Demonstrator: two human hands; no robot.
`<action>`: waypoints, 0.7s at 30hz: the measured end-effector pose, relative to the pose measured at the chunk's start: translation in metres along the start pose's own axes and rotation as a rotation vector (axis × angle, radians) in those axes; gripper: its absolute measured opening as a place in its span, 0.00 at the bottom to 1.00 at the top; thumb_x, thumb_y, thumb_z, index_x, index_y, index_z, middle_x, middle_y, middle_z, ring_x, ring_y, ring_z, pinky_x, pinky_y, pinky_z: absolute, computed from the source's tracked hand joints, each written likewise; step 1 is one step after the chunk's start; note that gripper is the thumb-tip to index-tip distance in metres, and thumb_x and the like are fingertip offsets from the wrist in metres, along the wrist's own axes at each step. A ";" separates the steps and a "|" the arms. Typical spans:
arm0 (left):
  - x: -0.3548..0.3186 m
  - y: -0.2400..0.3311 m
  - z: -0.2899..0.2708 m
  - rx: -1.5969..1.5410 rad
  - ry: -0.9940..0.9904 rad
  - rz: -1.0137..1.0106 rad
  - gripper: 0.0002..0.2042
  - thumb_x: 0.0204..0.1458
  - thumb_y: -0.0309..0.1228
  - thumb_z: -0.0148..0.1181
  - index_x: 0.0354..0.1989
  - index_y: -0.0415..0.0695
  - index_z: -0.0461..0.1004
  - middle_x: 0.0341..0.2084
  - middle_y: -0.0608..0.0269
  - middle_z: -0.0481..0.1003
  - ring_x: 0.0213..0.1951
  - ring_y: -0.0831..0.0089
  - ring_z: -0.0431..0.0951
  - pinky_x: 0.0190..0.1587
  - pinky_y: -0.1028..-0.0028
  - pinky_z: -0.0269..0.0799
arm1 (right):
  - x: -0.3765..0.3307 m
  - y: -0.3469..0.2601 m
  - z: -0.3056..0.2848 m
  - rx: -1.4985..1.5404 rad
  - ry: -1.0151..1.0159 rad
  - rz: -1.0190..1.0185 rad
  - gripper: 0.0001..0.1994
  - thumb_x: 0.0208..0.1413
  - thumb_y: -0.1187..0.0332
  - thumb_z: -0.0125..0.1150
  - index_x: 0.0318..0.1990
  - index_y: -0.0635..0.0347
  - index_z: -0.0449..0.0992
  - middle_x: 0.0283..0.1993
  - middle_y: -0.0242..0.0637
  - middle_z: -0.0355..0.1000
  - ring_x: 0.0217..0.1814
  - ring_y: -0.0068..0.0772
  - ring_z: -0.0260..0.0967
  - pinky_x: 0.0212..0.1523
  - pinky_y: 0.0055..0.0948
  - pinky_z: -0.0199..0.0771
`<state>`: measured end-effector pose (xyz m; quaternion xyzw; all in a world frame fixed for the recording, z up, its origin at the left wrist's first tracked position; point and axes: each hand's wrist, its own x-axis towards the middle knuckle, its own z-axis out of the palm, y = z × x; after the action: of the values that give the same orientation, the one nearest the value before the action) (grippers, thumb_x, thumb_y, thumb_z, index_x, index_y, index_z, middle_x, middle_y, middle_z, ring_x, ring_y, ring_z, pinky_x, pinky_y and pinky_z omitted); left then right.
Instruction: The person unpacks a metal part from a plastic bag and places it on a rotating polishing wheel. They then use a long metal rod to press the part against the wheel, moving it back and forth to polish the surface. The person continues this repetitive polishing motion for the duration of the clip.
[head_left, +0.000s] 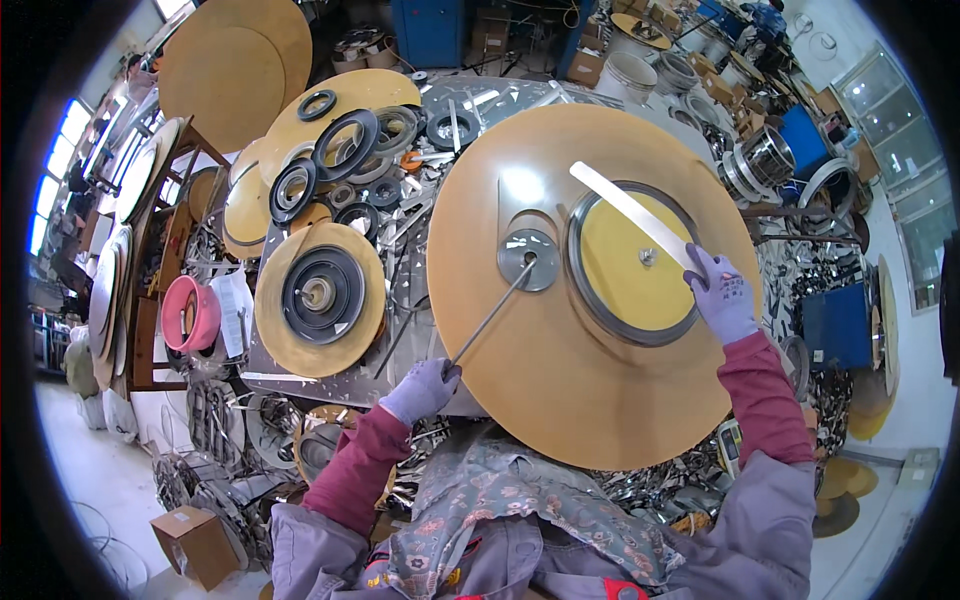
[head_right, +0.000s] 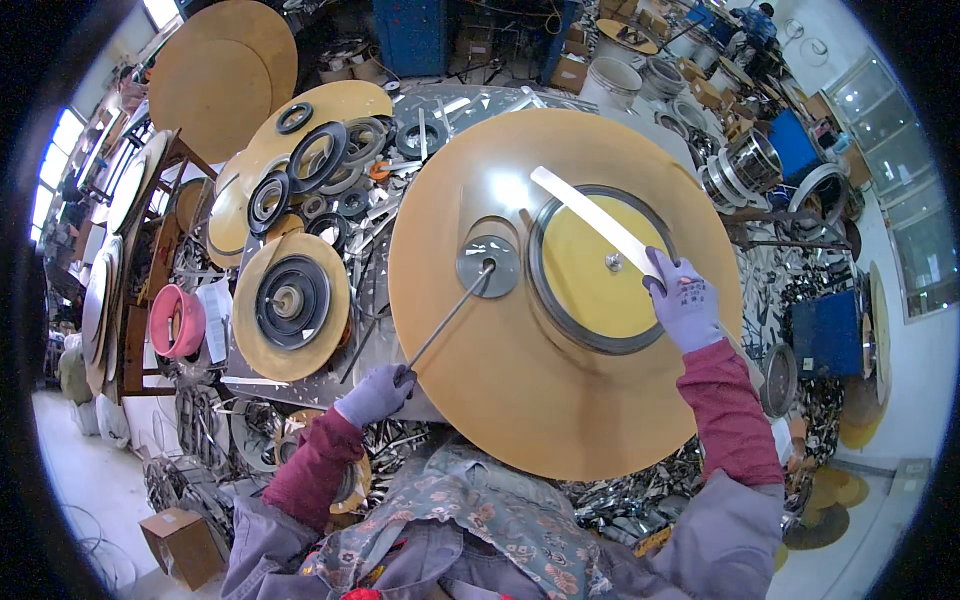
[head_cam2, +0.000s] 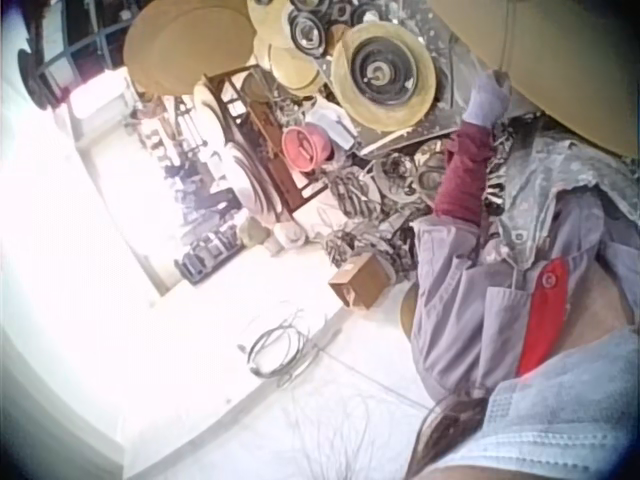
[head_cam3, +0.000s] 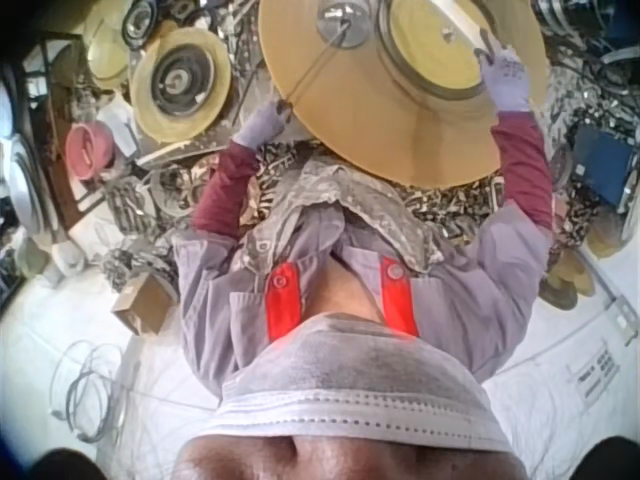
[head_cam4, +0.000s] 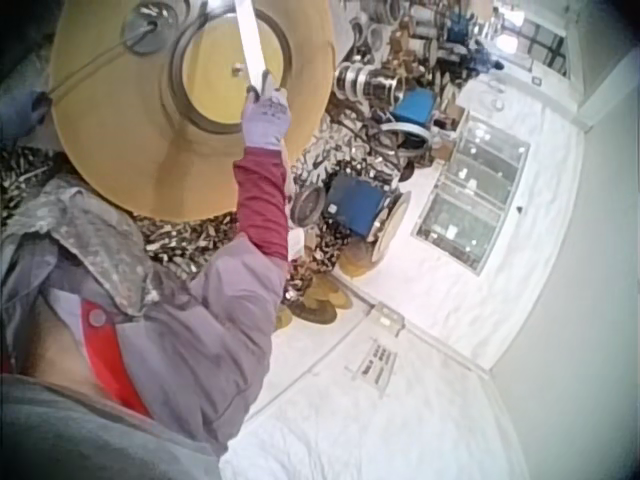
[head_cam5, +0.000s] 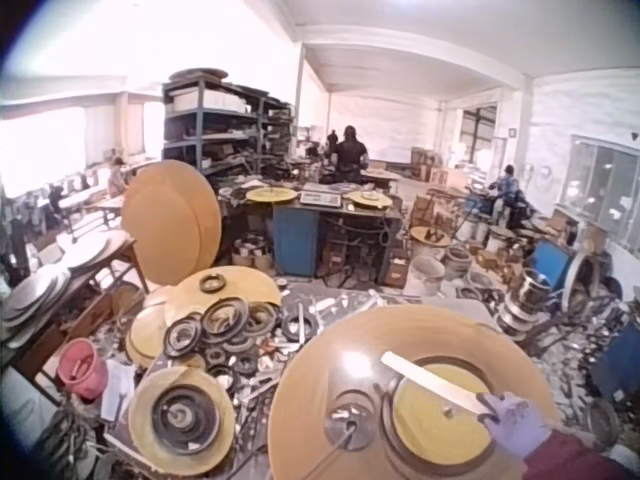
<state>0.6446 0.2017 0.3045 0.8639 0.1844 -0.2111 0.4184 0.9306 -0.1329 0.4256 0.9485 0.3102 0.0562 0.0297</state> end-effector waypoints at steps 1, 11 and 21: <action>-0.002 0.006 -0.001 -0.022 -0.016 -0.014 0.16 0.56 0.37 0.48 0.32 0.34 0.74 0.27 0.39 0.74 0.34 0.44 0.75 0.38 0.55 0.68 | 0.002 -0.001 0.004 0.105 0.059 -0.030 0.23 0.50 0.63 0.61 0.55 0.51 0.67 0.38 0.42 0.71 0.37 0.39 0.72 0.34 0.33 0.73; -0.025 0.002 0.034 -0.113 0.045 0.093 0.12 0.51 0.33 0.52 0.34 0.35 0.72 0.30 0.41 0.74 0.36 0.46 0.75 0.39 0.58 0.70 | 0.114 -0.179 0.027 0.733 -0.217 -0.306 0.11 0.49 0.63 0.57 0.38 0.57 0.78 0.35 0.43 0.76 0.34 0.44 0.74 0.40 0.38 0.72; -0.071 -0.003 0.105 -0.206 0.008 0.062 0.11 0.48 0.30 0.53 0.37 0.39 0.67 0.24 0.42 0.73 0.31 0.45 0.75 0.34 0.54 0.70 | 0.237 -0.514 0.113 0.802 -0.054 -0.935 0.18 0.49 0.74 0.49 0.49 0.50 0.74 0.46 0.41 0.74 0.50 0.43 0.70 0.52 0.37 0.68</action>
<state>0.5608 0.1096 0.2809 0.8226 0.1802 -0.1745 0.5103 0.8340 0.4195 0.2872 0.6506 0.6892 -0.1079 -0.3001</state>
